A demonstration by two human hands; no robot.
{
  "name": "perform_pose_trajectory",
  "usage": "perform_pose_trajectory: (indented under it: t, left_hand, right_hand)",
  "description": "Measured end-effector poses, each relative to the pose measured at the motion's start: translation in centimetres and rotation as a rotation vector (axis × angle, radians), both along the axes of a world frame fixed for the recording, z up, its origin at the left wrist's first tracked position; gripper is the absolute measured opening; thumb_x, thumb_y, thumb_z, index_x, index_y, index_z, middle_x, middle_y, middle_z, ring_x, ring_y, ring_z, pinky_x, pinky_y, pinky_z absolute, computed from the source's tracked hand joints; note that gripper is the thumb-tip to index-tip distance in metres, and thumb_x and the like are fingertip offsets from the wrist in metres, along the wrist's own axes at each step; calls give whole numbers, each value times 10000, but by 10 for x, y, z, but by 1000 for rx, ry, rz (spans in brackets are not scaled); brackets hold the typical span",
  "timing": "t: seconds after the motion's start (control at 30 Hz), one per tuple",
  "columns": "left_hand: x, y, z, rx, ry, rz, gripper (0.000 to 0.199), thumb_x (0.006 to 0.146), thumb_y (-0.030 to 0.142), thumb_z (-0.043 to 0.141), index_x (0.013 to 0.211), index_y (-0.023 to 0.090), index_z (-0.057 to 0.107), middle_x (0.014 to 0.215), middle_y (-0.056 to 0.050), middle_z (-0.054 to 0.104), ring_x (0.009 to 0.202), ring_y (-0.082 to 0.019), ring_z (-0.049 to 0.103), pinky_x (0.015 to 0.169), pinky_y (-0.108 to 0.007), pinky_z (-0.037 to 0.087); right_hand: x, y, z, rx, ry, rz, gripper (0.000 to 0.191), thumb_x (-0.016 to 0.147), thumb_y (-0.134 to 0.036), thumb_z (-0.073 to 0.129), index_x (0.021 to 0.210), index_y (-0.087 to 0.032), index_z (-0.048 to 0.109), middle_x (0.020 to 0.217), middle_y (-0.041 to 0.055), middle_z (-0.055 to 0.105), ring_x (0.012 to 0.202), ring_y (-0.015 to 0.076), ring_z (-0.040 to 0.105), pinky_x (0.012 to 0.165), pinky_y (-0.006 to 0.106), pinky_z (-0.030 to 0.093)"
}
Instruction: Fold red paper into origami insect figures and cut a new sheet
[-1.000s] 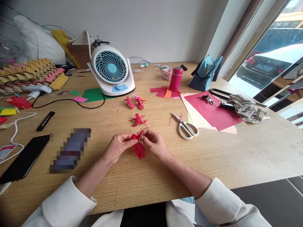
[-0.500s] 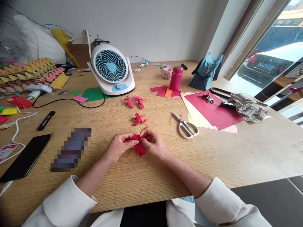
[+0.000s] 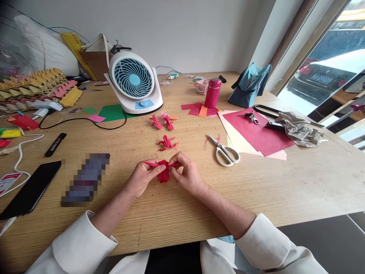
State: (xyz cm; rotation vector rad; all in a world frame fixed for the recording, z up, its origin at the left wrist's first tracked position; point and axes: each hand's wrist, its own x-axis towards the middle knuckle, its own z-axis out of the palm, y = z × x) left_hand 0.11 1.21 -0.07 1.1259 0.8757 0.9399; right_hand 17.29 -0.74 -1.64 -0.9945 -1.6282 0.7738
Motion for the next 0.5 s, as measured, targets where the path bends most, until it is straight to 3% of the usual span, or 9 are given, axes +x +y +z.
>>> perform_pose_trajectory:
  t: [0.13, 0.27, 0.5]
  left_hand:
    - [0, 1, -2, 33, 43, -17, 252, 688, 368, 854, 724, 132, 771, 692, -20, 694, 659, -111, 586, 663, -229, 456]
    - [-2, 2, -5, 43, 66, 10, 263, 666, 367, 865, 762, 136, 785, 791, -49, 729, 756, -154, 624, 731, -262, 473]
    - [-4, 4, -7, 179, 144, 11, 227, 725, 367, 818, 743, 145, 776, 769, -38, 711, 704, -133, 578, 658, -236, 444]
  right_hand:
    - [0, -2, 3, 45, -47, -15, 108, 831, -101, 560, 832, -206, 581, 820, 23, 584, 742, 144, 580, 695, 286, 487]
    - [1, -3, 7, 52, -47, -20, 89, 856, -131, 565, 825, -208, 596, 817, 31, 591, 738, 150, 577, 685, 293, 480]
    - [3, -4, 9, 53, -25, 0, 92, 905, -162, 570, 837, -199, 621, 821, 39, 602, 747, 153, 574, 698, 297, 469]
